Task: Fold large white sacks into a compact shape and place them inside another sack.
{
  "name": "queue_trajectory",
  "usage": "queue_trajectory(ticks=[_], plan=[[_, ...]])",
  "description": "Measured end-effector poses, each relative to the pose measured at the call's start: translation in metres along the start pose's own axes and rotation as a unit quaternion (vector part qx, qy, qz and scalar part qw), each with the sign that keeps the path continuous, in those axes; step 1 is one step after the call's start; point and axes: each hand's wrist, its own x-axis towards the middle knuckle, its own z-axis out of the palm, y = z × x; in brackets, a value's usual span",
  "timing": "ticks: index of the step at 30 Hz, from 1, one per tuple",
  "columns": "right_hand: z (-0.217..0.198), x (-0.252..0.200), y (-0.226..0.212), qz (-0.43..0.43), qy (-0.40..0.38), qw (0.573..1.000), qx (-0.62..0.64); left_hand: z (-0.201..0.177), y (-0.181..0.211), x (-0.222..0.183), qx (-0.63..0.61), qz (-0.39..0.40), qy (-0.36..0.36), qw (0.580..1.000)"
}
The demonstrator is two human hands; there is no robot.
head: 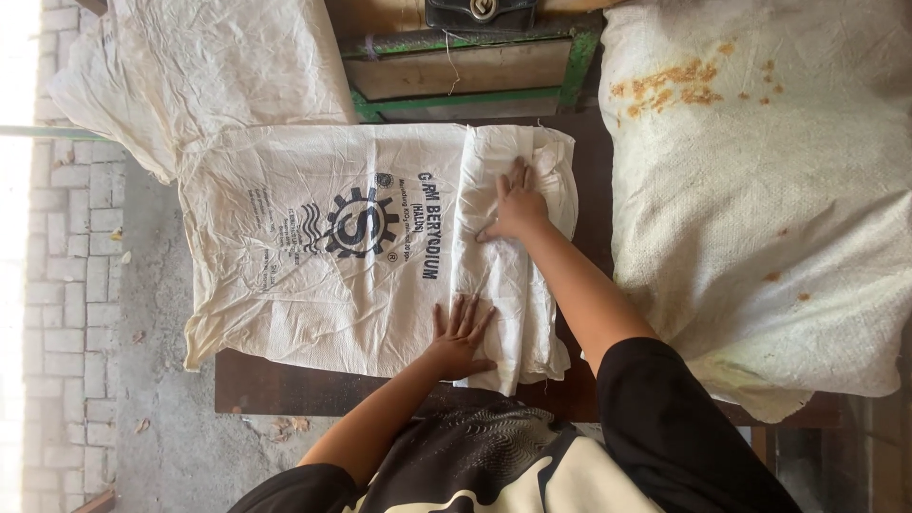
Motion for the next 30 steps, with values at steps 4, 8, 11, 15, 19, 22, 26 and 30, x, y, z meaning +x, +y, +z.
queue_trajectory(ticks=[4,8,11,15,19,22,26,30], plan=[[-0.024,0.011,-0.003,0.042,-0.056,0.997,-0.012,-0.005,0.004,0.001,-0.002,-0.004,0.002,1.0],[-0.021,0.022,0.006,0.067,0.007,0.997,0.03,-0.008,0.004,-0.002,-0.012,-0.006,-0.005,1.0],[-0.017,0.037,0.013,0.061,0.019,0.998,-0.009,-0.01,0.003,0.001,-0.012,-0.004,-0.008,1.0],[-0.009,0.047,0.014,0.062,0.018,0.997,-0.04,-0.008,0.003,-0.001,-0.003,-0.004,-0.02,1.0],[0.002,0.012,0.0,0.085,0.006,0.996,-0.024,-0.005,0.001,0.002,-0.005,-0.003,-0.015,1.0],[0.041,-0.036,-0.01,0.074,0.08,0.993,0.047,0.003,0.0,0.001,-0.002,0.002,-0.001,1.0],[0.083,-0.134,-0.028,0.031,0.134,0.988,0.068,0.001,-0.004,0.006,0.009,0.0,0.019,1.0],[0.131,-0.227,-0.026,-0.035,0.092,0.99,0.097,0.006,-0.001,0.0,0.015,-0.003,0.03,0.999]])
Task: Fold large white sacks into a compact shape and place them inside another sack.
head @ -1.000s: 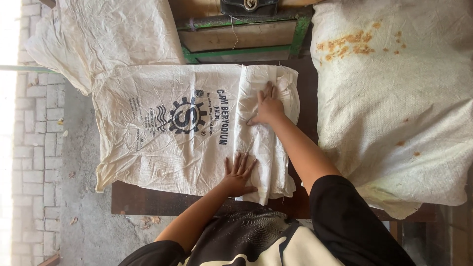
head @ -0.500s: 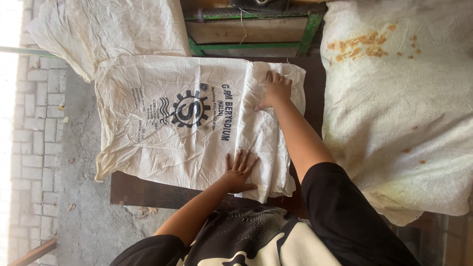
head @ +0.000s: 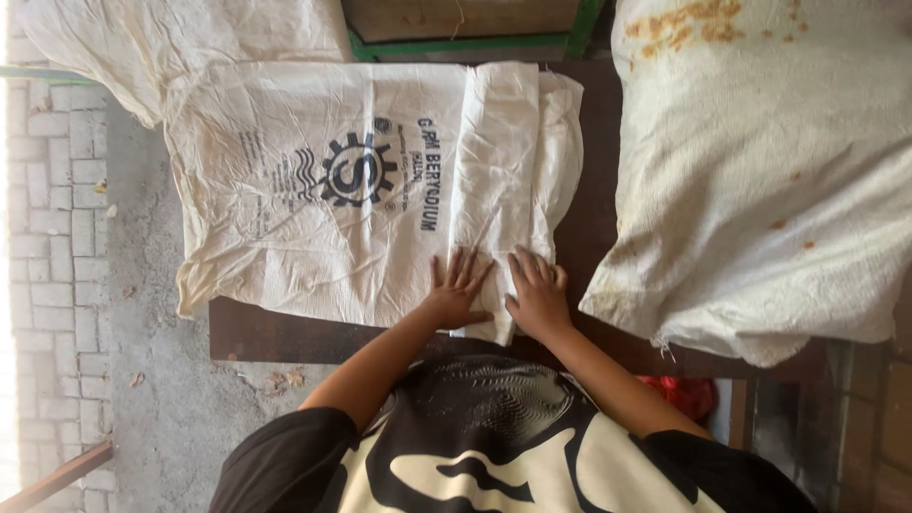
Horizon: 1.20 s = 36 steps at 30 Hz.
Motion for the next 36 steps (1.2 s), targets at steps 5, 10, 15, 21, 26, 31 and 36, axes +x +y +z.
queue_trajectory(ticks=[5,10,15,21,26,31,36], plan=[[0.019,-0.009,0.013,-0.027,-0.062,0.997,-0.033,-0.006,0.014,-0.009,-0.007,0.004,0.051,0.999],[0.007,-0.008,0.011,-0.009,-0.143,0.989,-0.032,-0.008,0.02,-0.029,-0.075,-0.012,0.12,0.99],[0.007,-0.004,0.016,-0.025,-0.154,0.987,-0.027,-0.003,0.005,-0.01,-0.234,-0.046,0.305,0.922],[0.012,-0.008,0.015,-0.037,-0.112,0.993,-0.033,-0.015,-0.004,0.01,-0.337,-0.163,0.307,0.875],[0.0,-0.008,0.009,-0.037,-0.085,0.995,-0.034,-0.021,-0.016,0.02,-0.382,-0.172,0.252,0.872],[-0.018,-0.008,-0.005,-0.045,-0.037,0.998,0.004,-0.041,-0.017,0.002,-0.419,-0.138,0.28,0.852],[-0.023,-0.005,-0.018,-0.1,0.041,0.991,0.075,-0.066,-0.037,-0.02,-0.371,-0.097,0.368,0.847]])
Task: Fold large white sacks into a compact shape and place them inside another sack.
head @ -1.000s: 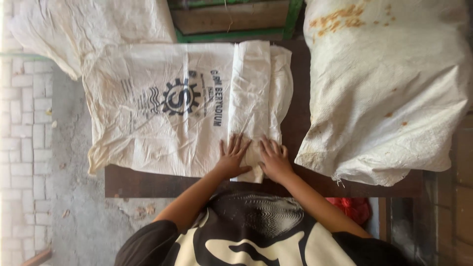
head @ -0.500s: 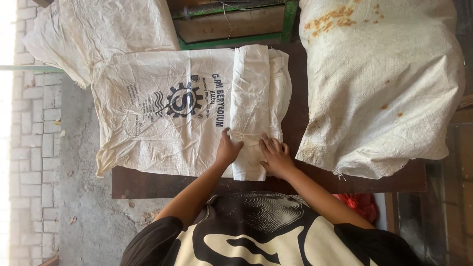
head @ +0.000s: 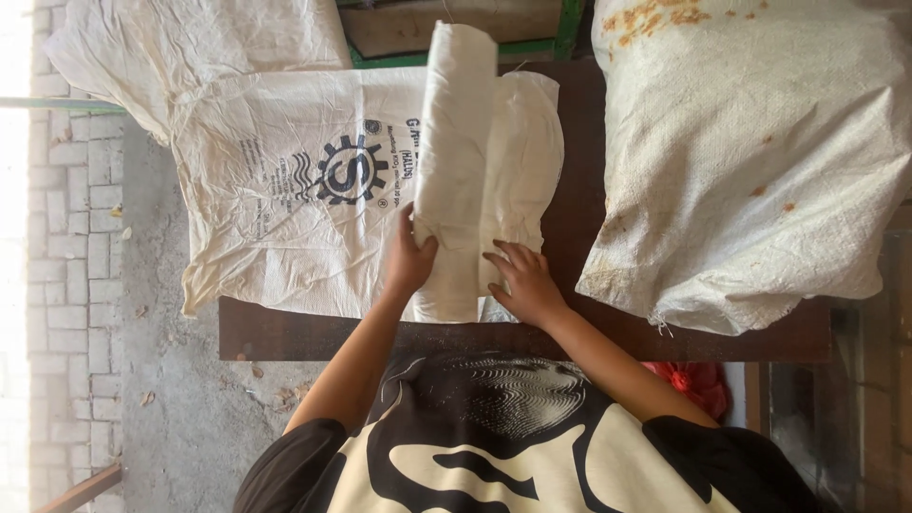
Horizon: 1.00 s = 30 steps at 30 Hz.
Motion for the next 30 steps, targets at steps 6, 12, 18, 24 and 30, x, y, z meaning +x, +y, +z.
queue_trajectory(ticks=[6,12,18,24,30], plan=[[0.014,0.009,-0.001,-0.006,-0.049,0.998,0.045,-0.042,0.013,-0.003,0.136,-0.044,0.049,0.989],[0.025,0.019,0.0,-0.017,-0.072,0.996,0.047,-0.042,-0.009,-0.003,0.237,-0.13,0.021,0.963],[0.027,0.051,-0.013,-0.087,-0.162,0.982,-0.051,-0.037,-0.039,-0.004,0.267,-0.156,0.009,0.951],[0.029,0.057,-0.015,-0.081,-0.195,0.974,-0.079,-0.039,0.015,-0.007,0.316,-0.143,0.014,0.938],[0.013,0.061,-0.012,-0.081,-0.225,0.969,-0.053,-0.014,0.029,-0.001,0.362,-0.083,0.004,0.928]])
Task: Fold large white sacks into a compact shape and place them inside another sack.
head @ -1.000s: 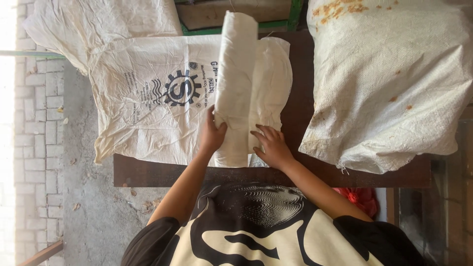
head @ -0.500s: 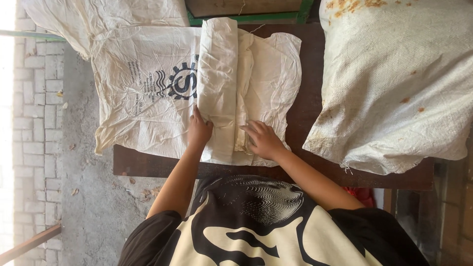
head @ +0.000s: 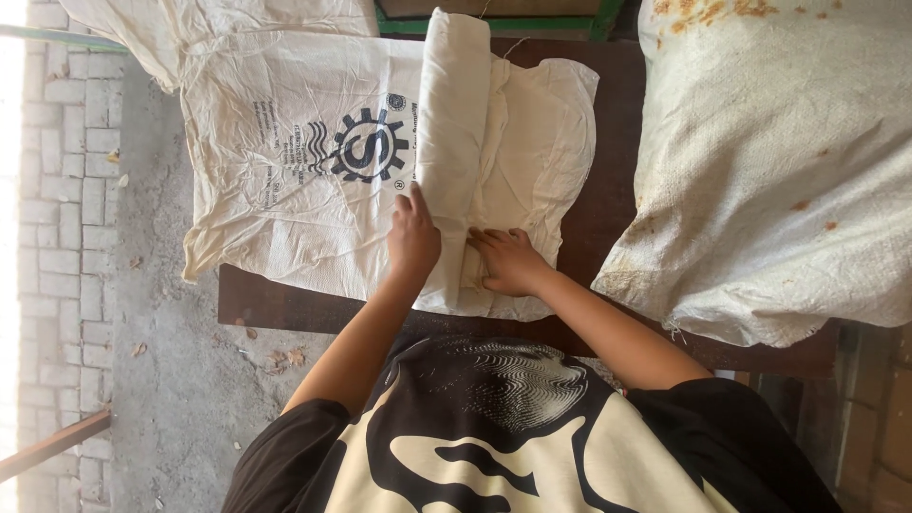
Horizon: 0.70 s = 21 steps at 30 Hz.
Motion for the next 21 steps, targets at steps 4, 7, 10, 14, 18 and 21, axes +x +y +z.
queue_trajectory(ticks=[4,7,10,14,18,21], plan=[[-0.004,0.001,-0.002,0.013,0.0,0.997,0.076,-0.014,0.028,-0.012,0.01,0.044,0.001,0.999],[0.015,0.015,0.008,0.03,0.015,0.991,0.133,-0.03,0.054,-0.016,0.004,0.055,-0.042,0.998],[0.049,0.031,0.036,0.058,0.0,0.976,0.21,-0.024,0.068,-0.021,-0.032,0.066,-0.094,0.993],[0.062,0.028,0.066,0.085,0.079,0.822,0.557,-0.021,0.074,-0.019,-0.117,0.074,-0.109,0.984],[-0.01,0.003,0.035,0.122,0.184,0.562,0.797,-0.037,0.089,-0.021,-0.112,0.091,-0.168,0.975],[0.004,0.014,0.052,0.145,0.237,0.671,0.688,-0.012,0.082,-0.015,-0.094,0.124,-0.139,0.978]])
